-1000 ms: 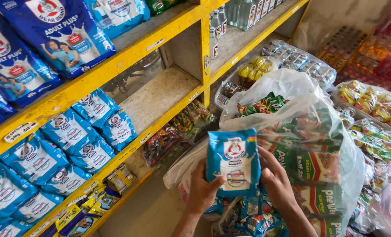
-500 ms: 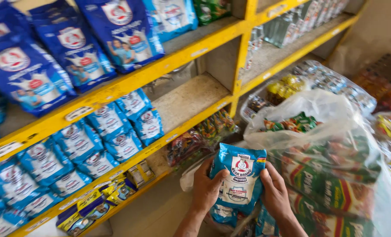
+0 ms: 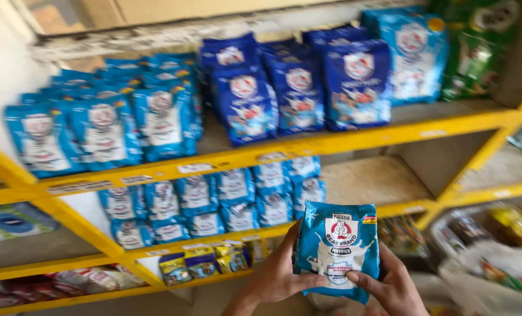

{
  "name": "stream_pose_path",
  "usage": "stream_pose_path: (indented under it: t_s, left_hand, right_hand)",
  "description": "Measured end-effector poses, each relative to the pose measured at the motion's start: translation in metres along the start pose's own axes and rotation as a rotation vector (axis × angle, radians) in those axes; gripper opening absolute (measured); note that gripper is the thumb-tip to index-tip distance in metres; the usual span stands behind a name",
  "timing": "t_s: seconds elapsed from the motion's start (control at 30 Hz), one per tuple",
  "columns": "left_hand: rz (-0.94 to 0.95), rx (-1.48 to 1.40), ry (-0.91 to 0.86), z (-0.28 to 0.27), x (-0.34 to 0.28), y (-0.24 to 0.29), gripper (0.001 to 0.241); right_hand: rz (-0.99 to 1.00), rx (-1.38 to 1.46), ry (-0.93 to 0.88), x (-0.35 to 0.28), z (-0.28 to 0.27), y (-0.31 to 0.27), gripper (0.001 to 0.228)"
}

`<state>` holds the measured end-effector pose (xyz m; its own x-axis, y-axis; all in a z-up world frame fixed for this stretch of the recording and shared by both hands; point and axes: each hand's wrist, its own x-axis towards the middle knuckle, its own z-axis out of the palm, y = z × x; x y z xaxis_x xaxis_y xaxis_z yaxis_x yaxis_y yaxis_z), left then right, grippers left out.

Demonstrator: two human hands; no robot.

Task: Organizing and moving packets of milk powder on a grocery store shelf.

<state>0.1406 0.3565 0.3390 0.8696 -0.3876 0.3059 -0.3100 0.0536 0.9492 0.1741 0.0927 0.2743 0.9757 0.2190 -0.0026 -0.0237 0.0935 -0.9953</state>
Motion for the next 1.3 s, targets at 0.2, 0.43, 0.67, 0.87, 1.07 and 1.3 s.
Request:
stream_pose_path:
  t_s: [0.2, 0.43, 0.67, 0.87, 1.07, 1.3]
  left_hand:
    - [-0.158, 0.083, 0.203, -0.138, -0.025, 0.036, 0.088]
    - [0.076, 0.176, 0.417, -0.294, -0.031, 0.096, 0.059]
    - [0.288, 0.452, 0.603, -0.46, -0.019, 0.153, 0.047]
    - [0.165, 0.808, 0.929, -0.586, 0.024, 0.174, 0.033]
    - [0.244, 1.084, 1.22, -0.633, 0.061, 0.148, 0.053]
    - [0.131, 1.068, 1.215, -0.637, 0.061, 0.133, 0.074]
  right_hand:
    - [-0.033, -0.099, -0.123, 0.084, 0.129, -0.052, 0.071]
    - [-0.381, -0.252, -0.26, 0.174, 0.299, -0.157, 0.05]
    - [-0.552, -0.473, -0.33, 0.279, 0.439, -0.227, 0.046]
    - [-0.432, -0.681, -0.265, 0.364, 0.547, -0.273, 0.053]
    - [-0.567, -0.471, -0.316, 0.45, 0.626, -0.255, 0.047]
    - [-0.617, -0.638, -0.136, 0.443, 0.644, -0.238, 0.041]
